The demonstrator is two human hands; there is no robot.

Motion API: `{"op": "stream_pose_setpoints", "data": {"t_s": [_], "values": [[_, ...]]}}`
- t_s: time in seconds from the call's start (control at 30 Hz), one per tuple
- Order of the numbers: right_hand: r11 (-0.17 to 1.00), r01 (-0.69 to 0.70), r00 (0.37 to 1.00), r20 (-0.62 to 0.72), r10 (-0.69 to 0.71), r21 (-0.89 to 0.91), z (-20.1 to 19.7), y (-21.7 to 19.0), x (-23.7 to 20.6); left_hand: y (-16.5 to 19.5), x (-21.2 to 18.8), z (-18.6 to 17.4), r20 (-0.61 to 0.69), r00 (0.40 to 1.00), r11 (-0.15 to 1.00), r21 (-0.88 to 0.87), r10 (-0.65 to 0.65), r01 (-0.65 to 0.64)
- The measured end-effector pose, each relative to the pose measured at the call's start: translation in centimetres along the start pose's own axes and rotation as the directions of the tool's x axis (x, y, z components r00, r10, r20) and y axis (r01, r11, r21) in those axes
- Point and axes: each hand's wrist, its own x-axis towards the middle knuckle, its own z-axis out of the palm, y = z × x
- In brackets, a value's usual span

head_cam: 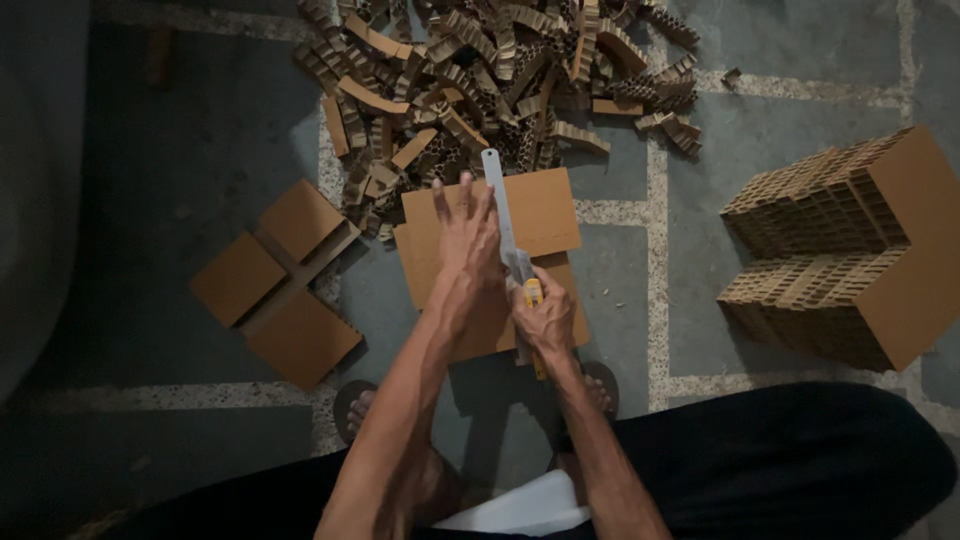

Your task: The person sits on the floor and uses a metal ruler and a utility knife to cut a sheet of corrugated cardboard into smaller rectangular pieces. The cut pieces are separated and placed aside.

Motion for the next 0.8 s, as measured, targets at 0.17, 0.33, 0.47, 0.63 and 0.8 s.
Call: {"op": "stream_pose_setpoints", "data": {"t_s": [0.17, 0.33, 0.47, 0.63, 0.8], "values": [[0.999, -0.042, 0.999, 0.031, 0.042, 0.013, -0.4, -0.2, 0.5, 0.6, 0.3, -1.1, 0.091, 0.996, 1.000, -0.009, 0.024, -0.024], [0.993, -0.112, 0.992, 0.063, 0.109, 0.034, -0.7, -0.4, 0.7, 1.1, 0.6, -2.5, 0.068, 0.998, 0.998, 0.063, -0.007, 0.002], [1.000, -0.003, 1.000, 0.017, 0.003, -0.011, -1.4, -0.1, 0.5, 1.0, 0.8, -3.3, 0.182, 0.983, 1.000, 0.019, -0.020, 0.016], [0.992, -0.016, 0.996, 0.082, 0.027, -0.128, -2.6, -0.6, 2.7, 0.7, 0.5, -3.6, 0.142, 0.989, 0.999, 0.017, -0.039, 0.037], [0.994, 0.014, 0.987, 0.158, 0.004, -0.109, -2.0, -2.8, 7.1, 0.5, 1.0, -2.6, 0.119, 0.992, 0.999, -0.020, -0.034, 0.036]]}}
